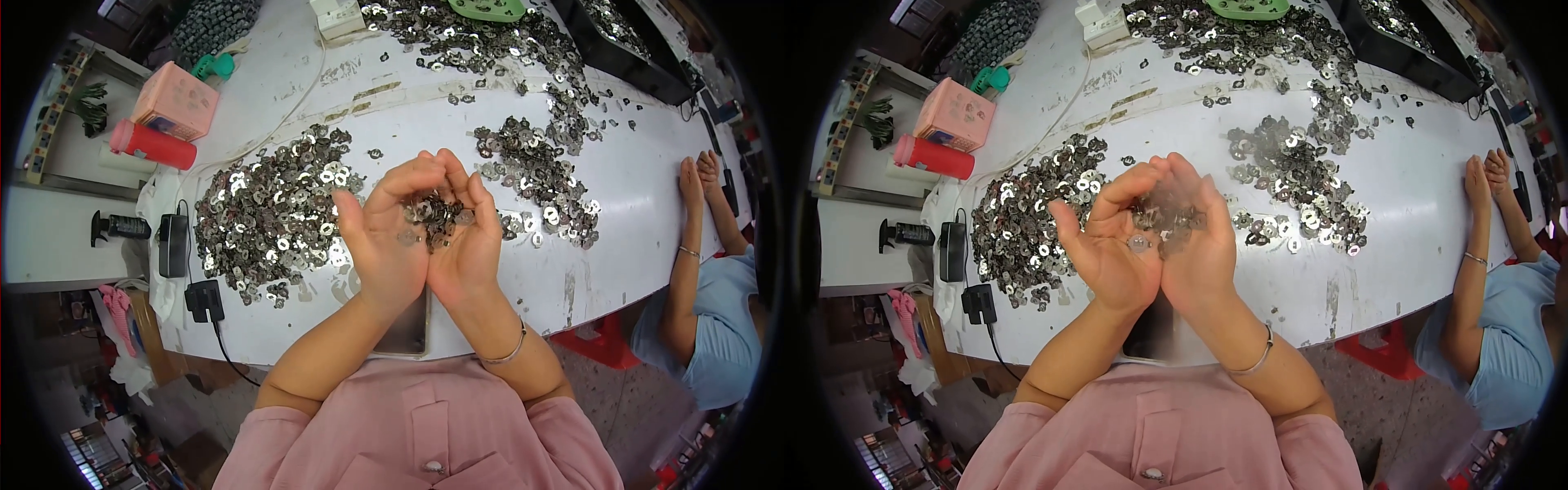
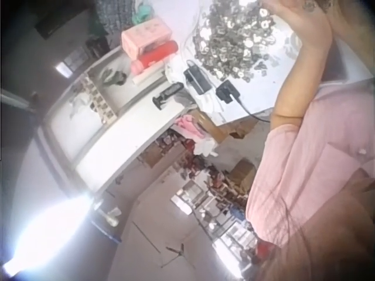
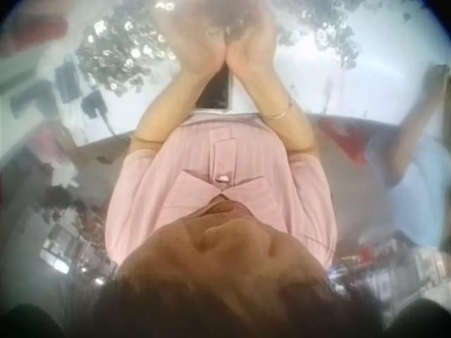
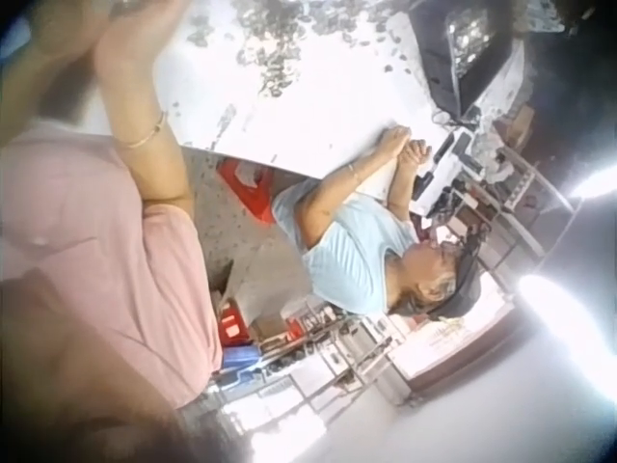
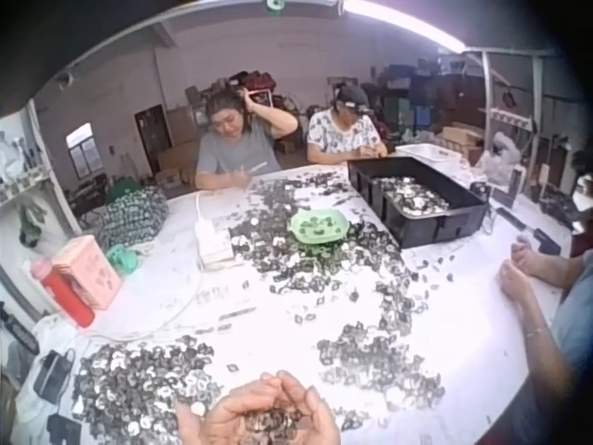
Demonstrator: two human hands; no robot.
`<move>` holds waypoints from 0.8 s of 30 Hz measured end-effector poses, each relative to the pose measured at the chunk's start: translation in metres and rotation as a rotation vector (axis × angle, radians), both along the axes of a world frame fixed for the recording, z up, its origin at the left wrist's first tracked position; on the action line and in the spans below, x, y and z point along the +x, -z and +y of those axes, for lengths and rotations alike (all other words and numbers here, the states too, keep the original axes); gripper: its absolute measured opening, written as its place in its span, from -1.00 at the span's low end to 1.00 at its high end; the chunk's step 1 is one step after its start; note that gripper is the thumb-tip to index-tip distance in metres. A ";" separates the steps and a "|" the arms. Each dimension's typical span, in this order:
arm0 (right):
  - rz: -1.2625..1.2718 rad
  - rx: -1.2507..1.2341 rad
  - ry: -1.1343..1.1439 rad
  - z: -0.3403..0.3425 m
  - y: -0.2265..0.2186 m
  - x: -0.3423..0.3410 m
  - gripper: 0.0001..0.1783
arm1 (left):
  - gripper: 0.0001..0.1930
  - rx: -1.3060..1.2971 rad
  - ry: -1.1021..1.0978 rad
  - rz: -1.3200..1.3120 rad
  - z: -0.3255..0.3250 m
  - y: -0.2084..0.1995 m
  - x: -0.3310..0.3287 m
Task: The person assembles small metal hardware parts by inserting small components into metal brackets by hand and gathering the pieces on the table.
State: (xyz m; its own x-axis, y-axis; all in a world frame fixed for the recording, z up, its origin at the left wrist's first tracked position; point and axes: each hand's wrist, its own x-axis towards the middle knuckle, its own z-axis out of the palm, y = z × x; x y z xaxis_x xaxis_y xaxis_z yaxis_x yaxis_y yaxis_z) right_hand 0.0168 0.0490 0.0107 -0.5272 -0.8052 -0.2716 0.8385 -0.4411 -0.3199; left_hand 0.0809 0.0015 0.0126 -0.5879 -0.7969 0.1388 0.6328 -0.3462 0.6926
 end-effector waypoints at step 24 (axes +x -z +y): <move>-0.083 -0.032 -0.087 -0.002 0.010 -0.004 -0.38 | 0.07 -0.502 -0.117 0.081 0.010 -0.002 -0.009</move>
State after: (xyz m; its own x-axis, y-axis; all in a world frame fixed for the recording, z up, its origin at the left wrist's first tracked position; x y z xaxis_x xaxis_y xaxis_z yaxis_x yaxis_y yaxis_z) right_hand 0.0132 0.0474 0.0007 -0.4315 -0.8559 -0.2850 0.8972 -0.3743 -0.2344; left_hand 0.0714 0.0117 0.0148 -0.4703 -0.6804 0.5621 0.7058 0.0924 0.7023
